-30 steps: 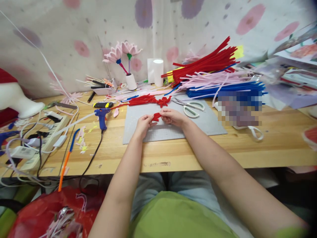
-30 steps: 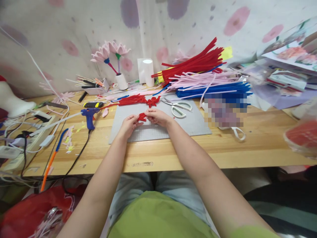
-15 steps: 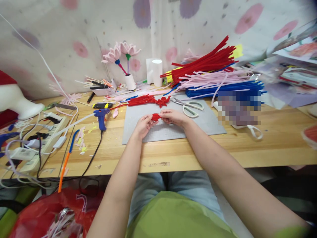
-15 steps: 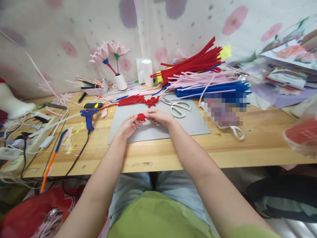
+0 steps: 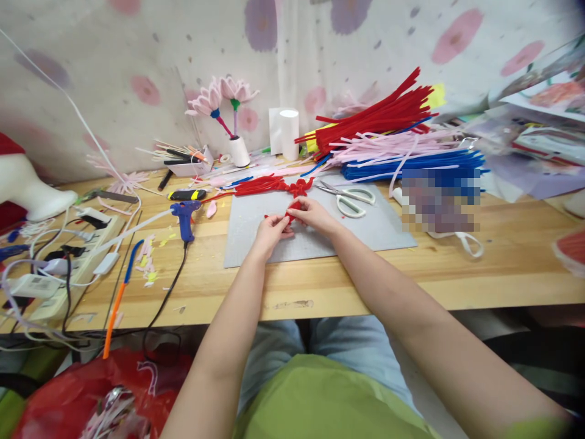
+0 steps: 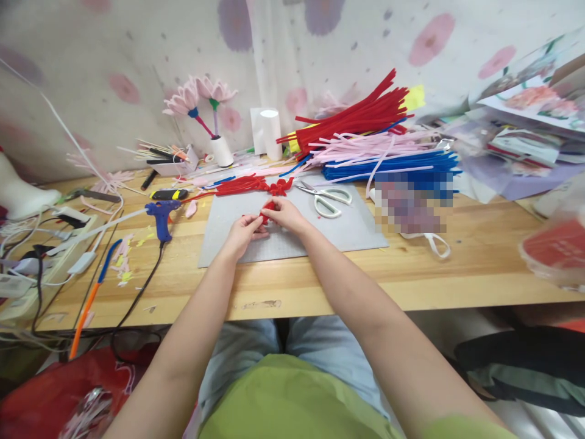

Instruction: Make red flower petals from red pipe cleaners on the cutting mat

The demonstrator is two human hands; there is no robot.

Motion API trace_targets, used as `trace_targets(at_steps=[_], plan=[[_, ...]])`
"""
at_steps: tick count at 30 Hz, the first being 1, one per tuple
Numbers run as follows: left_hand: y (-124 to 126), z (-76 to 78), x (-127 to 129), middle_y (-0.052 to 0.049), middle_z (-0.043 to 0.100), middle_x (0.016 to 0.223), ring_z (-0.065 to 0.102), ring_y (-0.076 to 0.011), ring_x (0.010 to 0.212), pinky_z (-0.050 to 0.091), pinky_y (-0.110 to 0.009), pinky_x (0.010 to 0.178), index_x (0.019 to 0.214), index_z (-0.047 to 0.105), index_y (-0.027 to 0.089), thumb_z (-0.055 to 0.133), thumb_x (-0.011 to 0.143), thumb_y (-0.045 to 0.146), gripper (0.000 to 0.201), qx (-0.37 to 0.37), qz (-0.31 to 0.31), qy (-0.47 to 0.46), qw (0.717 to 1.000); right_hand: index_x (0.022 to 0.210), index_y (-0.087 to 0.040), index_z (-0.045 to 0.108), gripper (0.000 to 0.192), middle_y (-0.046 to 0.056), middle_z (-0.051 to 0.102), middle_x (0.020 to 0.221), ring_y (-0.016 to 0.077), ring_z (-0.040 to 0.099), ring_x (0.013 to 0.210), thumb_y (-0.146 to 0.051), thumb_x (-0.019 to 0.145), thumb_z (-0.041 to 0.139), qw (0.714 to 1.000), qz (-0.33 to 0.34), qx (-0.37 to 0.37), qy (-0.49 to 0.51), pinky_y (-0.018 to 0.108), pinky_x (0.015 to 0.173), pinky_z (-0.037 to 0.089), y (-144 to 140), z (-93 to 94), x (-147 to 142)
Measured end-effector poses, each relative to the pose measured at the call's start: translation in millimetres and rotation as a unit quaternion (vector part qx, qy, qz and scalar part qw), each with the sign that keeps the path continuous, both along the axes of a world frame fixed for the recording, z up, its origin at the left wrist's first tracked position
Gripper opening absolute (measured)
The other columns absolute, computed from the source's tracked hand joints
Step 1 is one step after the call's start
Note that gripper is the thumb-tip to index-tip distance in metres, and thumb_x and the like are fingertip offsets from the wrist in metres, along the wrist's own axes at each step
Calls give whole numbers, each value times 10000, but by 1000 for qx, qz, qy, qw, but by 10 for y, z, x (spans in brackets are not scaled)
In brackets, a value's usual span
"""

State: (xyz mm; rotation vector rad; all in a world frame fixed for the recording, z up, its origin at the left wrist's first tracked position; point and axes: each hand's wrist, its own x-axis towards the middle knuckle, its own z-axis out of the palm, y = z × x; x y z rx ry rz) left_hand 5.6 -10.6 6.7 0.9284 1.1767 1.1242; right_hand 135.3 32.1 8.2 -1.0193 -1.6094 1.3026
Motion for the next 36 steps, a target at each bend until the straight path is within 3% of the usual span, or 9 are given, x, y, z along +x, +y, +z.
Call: trace_targets(at_steps=[7, 13, 17, 22, 27, 32, 36], plan=[[-2, -40, 31, 22, 520, 528, 532, -59, 518, 524, -275, 642, 664, 539, 100, 640, 692, 236, 172, 18, 21, -18, 999, 699, -164, 521, 139, -55, 474, 525, 63, 397, 466, -262, 641, 600, 998, -19, 44, -28, 195, 446, 304, 37, -24, -18], [-10, -55, 44, 23, 531, 552, 575, -81, 601, 522, -271, 672, 609, 521, 103, 700, 608, 320, 281, 64, 10, -64, 996, 752, -167, 500, 154, -48, 506, 525, 64, 424, 424, -278, 690, 587, 999, 29, -44, 1, 187, 405, 321, 18, 18, 20], [-20, -26, 43, 15, 541, 569, 582, -94, 601, 525, -265, 619, 672, 559, 103, 703, 598, 333, 282, 55, 3, -55, 997, 777, -160, 506, 184, -46, 492, 530, 53, 422, 427, -306, 710, 595, 996, 57, -65, 17, 169, 391, 322, 22, 2, 58], [-9, 0, 19, 4, 528, 548, 578, -108, 585, 529, -265, 549, 657, 550, 100, 673, 635, 315, 249, 28, 18, -16, 999, 685, -165, 445, 285, -51, 427, 503, 34, 351, 391, -427, 783, 498, 996, -15, -87, 28, 161, 365, 256, 69, -21, 111], [-2, 24, 5, 2, 544, 587, 551, -81, 535, 529, -249, 504, 729, 547, 113, 644, 674, 333, 247, 8, 32, -1, 999, 647, -166, 417, 306, -54, 402, 509, 33, 320, 396, -427, 803, 461, 997, 16, -72, -7, 173, 384, 232, 51, 30, 130], [-6, 40, 13, 83, 369, 403, 460, -61, 368, 489, -223, 415, 758, 537, 132, 592, 722, 357, 234, -41, 18, 65, 997, 604, -166, 397, 306, -57, 375, 493, 41, 303, 416, -386, 811, 445, 999, 42, -4, -24, 193, 424, 237, 1, 77, 91], [3, 46, 15, 43, 465, 447, 536, -92, 426, 488, -221, 430, 734, 507, 131, 549, 760, 328, 203, -49, 14, 60, 997, 579, -170, 384, 311, -56, 368, 486, 46, 311, 410, -364, 819, 423, 998, 44, 7, -48, 202, 435, 244, -22, 75, 56]])
